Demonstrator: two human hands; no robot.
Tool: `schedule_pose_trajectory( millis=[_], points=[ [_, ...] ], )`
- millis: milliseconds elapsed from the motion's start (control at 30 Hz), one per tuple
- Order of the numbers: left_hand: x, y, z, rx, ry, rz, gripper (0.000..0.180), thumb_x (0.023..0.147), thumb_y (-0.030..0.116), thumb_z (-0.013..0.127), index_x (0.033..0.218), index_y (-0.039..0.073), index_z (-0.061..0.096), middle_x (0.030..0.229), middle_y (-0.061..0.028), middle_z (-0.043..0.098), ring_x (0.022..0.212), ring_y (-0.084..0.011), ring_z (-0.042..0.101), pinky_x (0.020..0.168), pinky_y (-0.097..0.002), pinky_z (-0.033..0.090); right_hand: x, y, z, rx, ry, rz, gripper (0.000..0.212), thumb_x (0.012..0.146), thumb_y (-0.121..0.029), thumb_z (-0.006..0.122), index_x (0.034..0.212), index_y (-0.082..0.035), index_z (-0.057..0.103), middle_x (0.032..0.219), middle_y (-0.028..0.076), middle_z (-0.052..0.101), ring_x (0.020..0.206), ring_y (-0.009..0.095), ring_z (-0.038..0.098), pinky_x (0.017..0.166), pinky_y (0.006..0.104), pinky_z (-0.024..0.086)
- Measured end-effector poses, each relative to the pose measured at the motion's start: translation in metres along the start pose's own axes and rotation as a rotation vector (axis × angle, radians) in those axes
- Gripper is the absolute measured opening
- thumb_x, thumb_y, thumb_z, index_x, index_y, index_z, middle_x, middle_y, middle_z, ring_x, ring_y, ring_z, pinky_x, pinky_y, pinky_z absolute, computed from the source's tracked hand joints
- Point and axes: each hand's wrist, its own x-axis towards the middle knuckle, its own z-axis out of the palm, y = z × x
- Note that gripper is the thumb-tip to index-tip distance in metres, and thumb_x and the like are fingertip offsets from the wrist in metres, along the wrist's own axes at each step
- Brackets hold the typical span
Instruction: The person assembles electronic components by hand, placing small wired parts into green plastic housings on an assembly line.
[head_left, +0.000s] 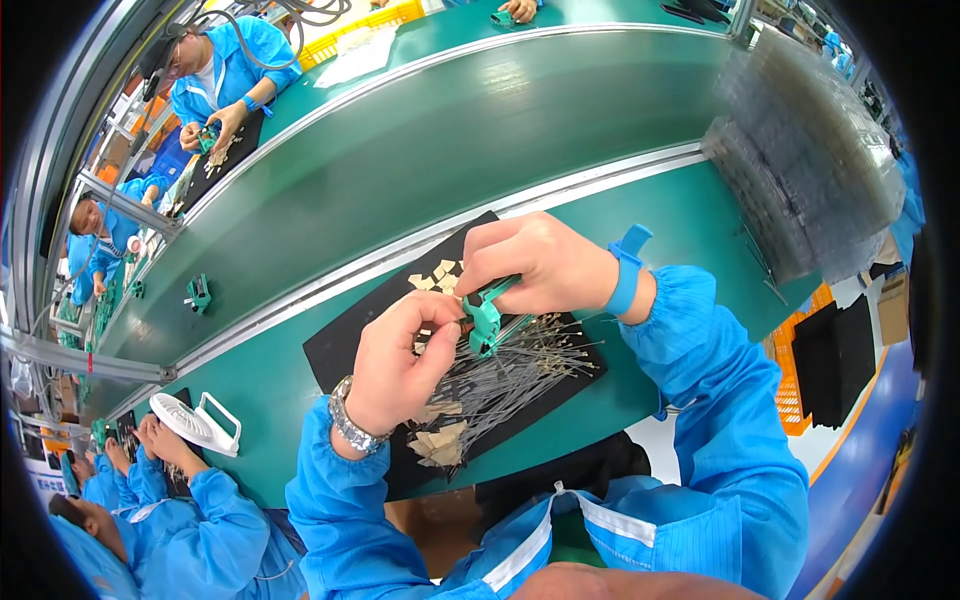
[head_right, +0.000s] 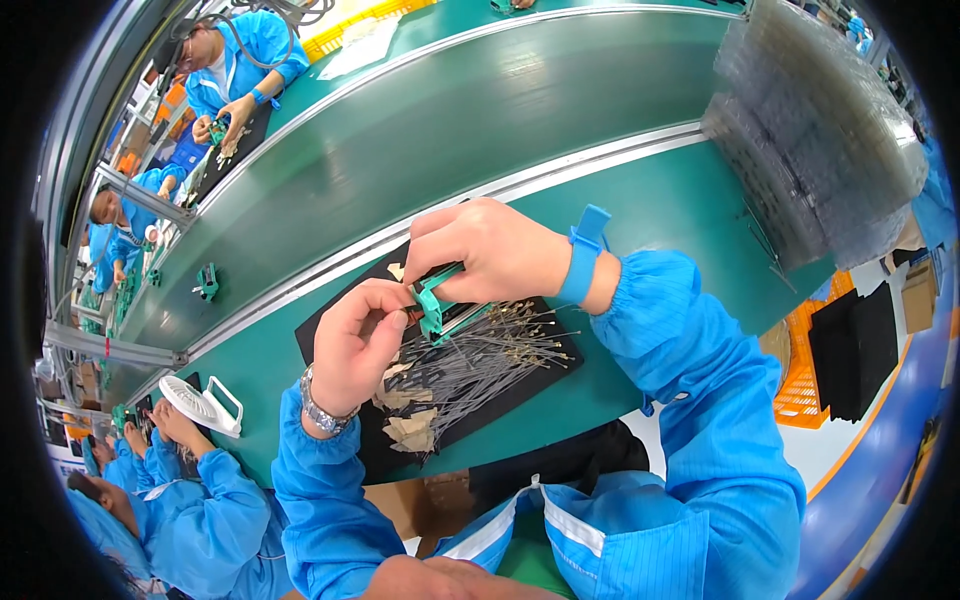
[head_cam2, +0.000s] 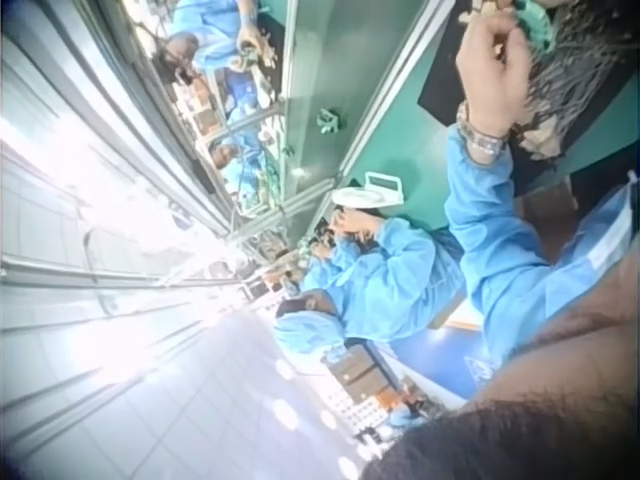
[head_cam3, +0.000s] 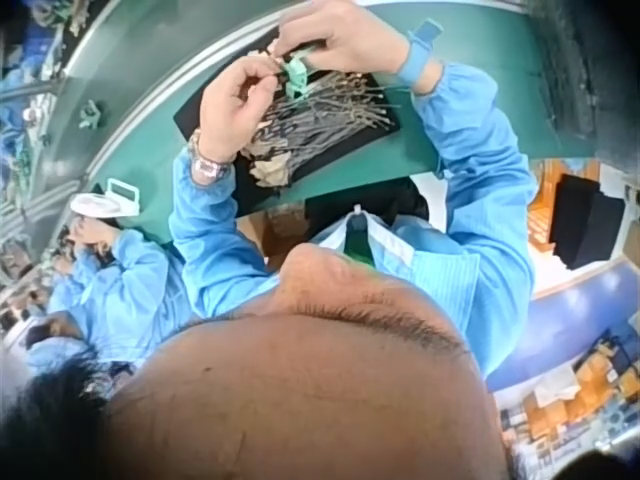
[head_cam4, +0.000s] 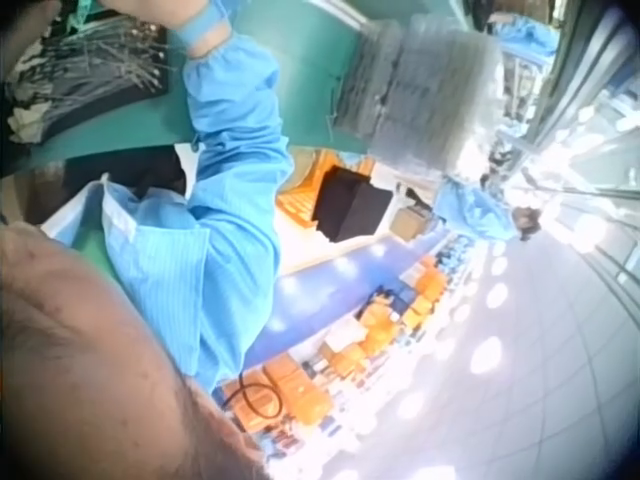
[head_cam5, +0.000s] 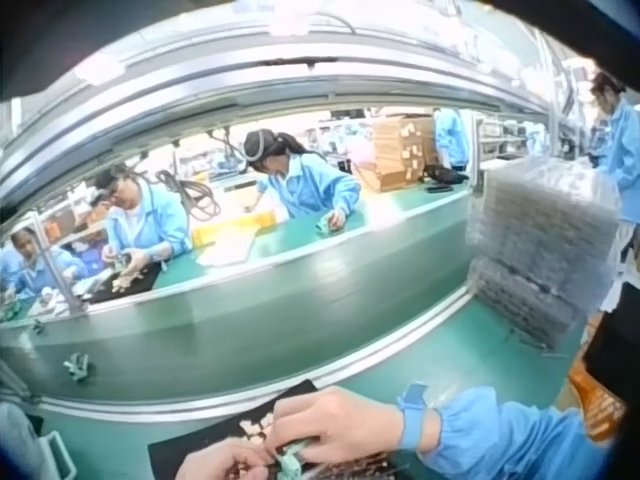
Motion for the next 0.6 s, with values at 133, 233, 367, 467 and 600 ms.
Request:
schedule_pose_trajectory(
  millis=[133,233,367,467,600],
  points=[
    [-0.001,0.006,-0.005,-0.101,-0.058,-0.179,0.012,0.096,-0.004,0.049,0.107,-0.004,0.054,0.113,-0.0109,0.060,0.094,-0.0155,0.061,0.089,-0.0301,0.051,0.001,0.002,-0.005,0.033,0.020,0.013,0.028,0.063,0.006,0.067,0.090,-0.004,0.070,0.081,0.009,0.062,0.071,0.027,0.063,0.061,0.0347,0.051],
    [0.000,0.005,-0.005,-0.103,-0.015,-0.090,0.009,0.097,-0.004,0.048,0.104,-0.004,0.053,0.112,-0.0120,0.060,0.095,-0.0161,0.061,0.087,-0.0303,0.051,0.002,0.002,-0.010,0.001,0.017,0.021,0.024,0.066,0.003,0.068,0.089,-0.004,0.069,0.081,0.009,0.063,0.071,0.028,0.063,0.062,0.0349,0.051],
    [0.005,0.016,-0.019,0.104,0.242,0.108,0.007,0.091,-0.006,0.057,0.097,-0.001,0.056,0.101,-0.0112,0.064,0.083,-0.0153,0.061,0.075,-0.0282,0.051,-0.002,0.011,-0.019,0.045,-0.010,0.113,0.025,0.070,0.002,0.069,0.094,-0.003,0.069,0.087,0.007,0.066,0.076,0.020,0.064,0.067,0.0324,0.051],
    [0.006,0.019,-0.019,0.555,0.354,0.214,0.013,0.082,-0.006,0.066,0.092,0.001,0.062,0.086,-0.0120,0.064,0.074,-0.0246,0.062,0.067,-0.0309,0.050,0.001,0.004,-0.016,0.417,-0.057,0.337,0.030,0.072,0.001,0.066,0.102,-0.002,0.067,0.092,0.003,0.064,0.080,0.013,0.060,0.072,0.0292,0.050],
    [0.004,0.014,-0.011,0.703,0.390,0.358,0.020,0.074,-0.006,0.073,0.090,0.005,0.067,0.083,-0.0095,0.067,0.070,-0.0266,0.063,0.063,-0.0337,0.051,-0.001,-0.001,-0.018,0.791,-0.235,0.398,0.032,0.085,-0.016,0.063,0.114,-0.002,0.061,0.085,0.001,0.057,0.079,0.008,0.051,0.074,0.0248,0.045]
  ],
)
